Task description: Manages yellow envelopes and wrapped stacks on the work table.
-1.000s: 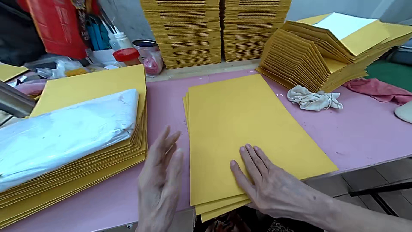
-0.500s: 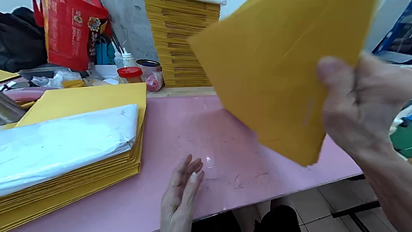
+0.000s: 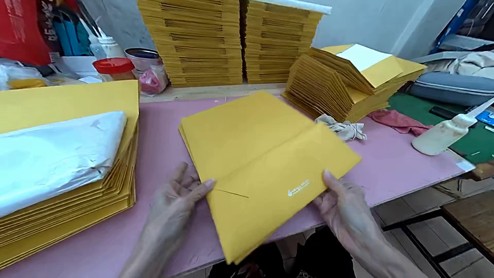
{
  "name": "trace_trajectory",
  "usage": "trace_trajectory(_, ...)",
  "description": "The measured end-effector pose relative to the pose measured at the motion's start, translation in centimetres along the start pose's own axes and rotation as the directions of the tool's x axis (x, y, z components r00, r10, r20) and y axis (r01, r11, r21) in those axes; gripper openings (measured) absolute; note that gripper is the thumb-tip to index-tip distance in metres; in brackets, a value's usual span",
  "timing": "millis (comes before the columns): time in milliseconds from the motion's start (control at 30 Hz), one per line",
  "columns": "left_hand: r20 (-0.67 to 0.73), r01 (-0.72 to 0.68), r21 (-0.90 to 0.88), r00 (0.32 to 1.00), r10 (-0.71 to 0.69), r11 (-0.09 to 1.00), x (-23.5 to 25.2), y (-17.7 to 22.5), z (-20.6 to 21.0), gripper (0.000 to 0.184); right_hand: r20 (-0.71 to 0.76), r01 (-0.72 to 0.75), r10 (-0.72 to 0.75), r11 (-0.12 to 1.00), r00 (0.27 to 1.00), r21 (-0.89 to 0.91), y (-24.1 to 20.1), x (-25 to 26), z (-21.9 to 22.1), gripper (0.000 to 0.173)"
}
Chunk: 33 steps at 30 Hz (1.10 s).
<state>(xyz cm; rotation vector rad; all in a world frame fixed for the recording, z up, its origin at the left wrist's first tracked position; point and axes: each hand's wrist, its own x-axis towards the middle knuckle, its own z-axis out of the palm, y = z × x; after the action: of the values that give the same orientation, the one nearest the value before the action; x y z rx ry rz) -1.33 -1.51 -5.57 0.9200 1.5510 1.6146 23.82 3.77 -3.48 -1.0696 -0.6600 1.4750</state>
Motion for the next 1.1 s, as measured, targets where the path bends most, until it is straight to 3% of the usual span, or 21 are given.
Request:
trace_trajectory(67,0.052,-0.061,0.332,0.998,0.047,0.941,0.8,0.6,-2.1,0.075,0.156,-0.205,0.225,0.969,0.962,-0.135,-0.3,-0.5,-2.2,0.025)
trace_trajectory(100,0.104,-0.132,0.527,0.991,0.09,0.839,0.8,0.9,-3.1,0.076,0.285,-0.209,0.296,0.932,0.912,-0.297,-1.2,-0.6,-3.7,0.027)
trace_trajectory(133,0.148,-0.22,0.691,0.975,0.163,0.689,0.4,1.3,-3.8,0.072,0.424,-0.112,0.343,0.869,0.838,-0.482,-2.7,-0.6,-5.1,0.029)
trace_trajectory(167,0.185,-0.29,0.803,0.952,0.245,0.521,-0.4,1.8,-4.0,0.067,0.531,0.076,0.354,0.775,0.77,-0.627,-4.4,-0.4,-6.2,0.03)
trace_trajectory(200,0.21,-0.328,0.854,0.927,0.31,0.404,-1.3,2.7,-3.5,0.063,0.621,0.315,0.291,0.662,0.728,-0.68,-5.9,0.0,-6.9,0.03)
trace_trajectory(267,0.265,-0.395,0.874,0.875,0.404,0.284,-2.7,4.4,-0.7,0.052,0.751,0.71,0.004,0.324,0.66,-0.625,-7.8,1.4,-6.3,0.034)
trace_trajectory(300,0.314,-0.448,0.859,0.844,0.436,0.248,-2.7,4.7,1.1,0.047,0.807,0.818,-0.136,0.122,0.574,-0.562,-8.3,2.5,-4.8,0.033)
trace_trajectory(367,0.421,-0.562,0.8,0.774,0.472,0.209,-1.4,3.9,4.6,0.049,0.874,0.89,-0.265,-0.099,0.407,-0.444,-8.0,4.7,-0.4,0.03)
trace_trajectory(433,0.496,-0.615,0.757,0.76,0.42,0.219,0.5,2.5,6.8,0.062,0.925,0.945,-0.27,-0.113,0.268,-0.307,-5.5,6.9,3.5,0.029)
trace_trajectory(533,0.53,-0.625,0.753,0.761,0.374,0.204,2.7,-0.2,7.5,0.073,0.962,0.981,-0.197,-0.002,0.189,-0.193,-0.6,9.1,5.8,0.038)
trace_trajectory(633,0.516,-0.591,0.793,0.781,0.353,0.147,2.4,-2.1,7.0,0.074,0.976,0.977,-0.071,0.056,0.207,-0.204,0.9,9.5,4.7,0.057)
trace_trajectory(800,0.465,-0.498,0.865,0.845,0.264,0.07,1.3,-2.0,7.4,0.075,0.985,0.983,-0.057,0.099,0.16,-0.154,2.1,9.6,3.5,0.075)
trace_trajectory(900,0.428,-0.447,0.893,0.881,0.2,0.055,1.0,-1.3,7.6,0.079,0.987,0.984,-0.009,0.087,0.158,-0.157,2.6,9.3,3.1,0.081)
trace_trajectory(1100,0.373,-0.399,0.911,0.905,0.202,0.106,0.5,-1.3,7.8,0.066,0.987,0.984,-0.021,0.085,0.161,-0.159,2.8,8.5,2.9,0.082)
